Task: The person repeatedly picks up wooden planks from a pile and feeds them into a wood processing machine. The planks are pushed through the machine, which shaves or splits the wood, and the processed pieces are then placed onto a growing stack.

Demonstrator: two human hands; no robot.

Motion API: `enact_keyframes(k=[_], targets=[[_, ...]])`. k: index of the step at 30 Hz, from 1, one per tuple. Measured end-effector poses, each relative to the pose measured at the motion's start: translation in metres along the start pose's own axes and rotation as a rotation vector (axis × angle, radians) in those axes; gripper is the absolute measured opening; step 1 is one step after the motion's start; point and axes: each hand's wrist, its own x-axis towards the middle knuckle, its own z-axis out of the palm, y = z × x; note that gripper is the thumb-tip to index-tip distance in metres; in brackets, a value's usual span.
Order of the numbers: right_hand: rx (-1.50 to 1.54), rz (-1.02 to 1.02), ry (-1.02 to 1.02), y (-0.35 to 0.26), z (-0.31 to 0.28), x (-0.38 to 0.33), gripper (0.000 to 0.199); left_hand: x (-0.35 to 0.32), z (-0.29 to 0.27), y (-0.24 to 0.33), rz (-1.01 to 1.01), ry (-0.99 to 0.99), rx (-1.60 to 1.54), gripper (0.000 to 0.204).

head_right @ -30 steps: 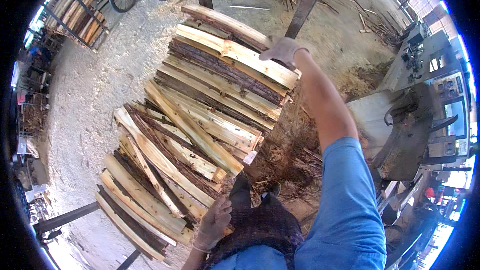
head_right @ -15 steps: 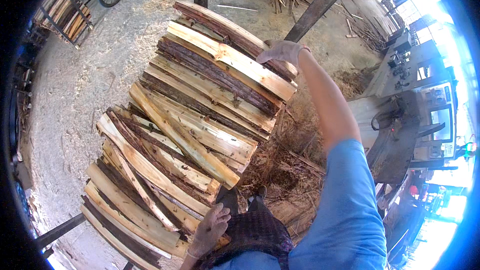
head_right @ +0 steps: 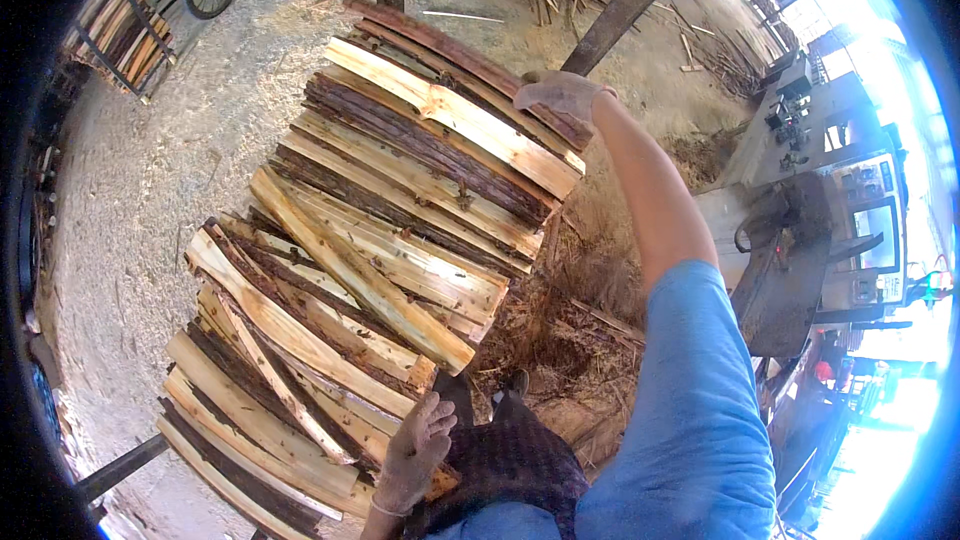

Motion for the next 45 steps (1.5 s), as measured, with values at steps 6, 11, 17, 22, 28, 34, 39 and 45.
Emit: enact_keyframes(k=[6, 11, 17, 22, 28, 34, 39, 45], targets=[[-0.155, 0.009, 0.305, -0.073, 0.036, -0.040, 0.061, -0.001, 0.001, -0.010, -0.021, -0.005, -0.004, 0.065], [-0.247, -0.028, 0.249, -0.037, 0.002, -0.034, 0.051, -0.009, 0.003, -0.011, 0.041, -0.026, 0.012, 0.066], [0.000, -0.081, 0.219, -0.055, -0.006, -0.079, 0.038, -0.002, 0.016, 0.009, 0.043, -0.084, 0.014, 0.069], [0.474, -0.121, 0.213, -0.075, 0.056, -0.205, 0.052, 0.055, 0.057, 0.049, 0.073, 0.012, -0.089, 0.068], [0.850, 0.183, 0.094, -0.073, 0.224, -0.404, 0.081, 0.107, 0.127, 0.038, 0.087, 0.142, -0.271, 0.065], [1.043, 0.401, 0.276, -0.050, 0.260, -0.484, 0.095, 0.073, 0.199, -0.038, 0.125, 0.077, 0.160, 0.050], [1.167, 0.470, 0.786, -0.016, 0.268, -0.591, 0.087, 0.031, 0.310, -0.052, 0.167, -0.333, 0.399, 0.060], [1.294, 0.594, 1.393, 0.029, 0.300, -0.698, 0.076, 0.002, 0.402, -0.078, 0.488, -1.106, 0.667, 0.094]])
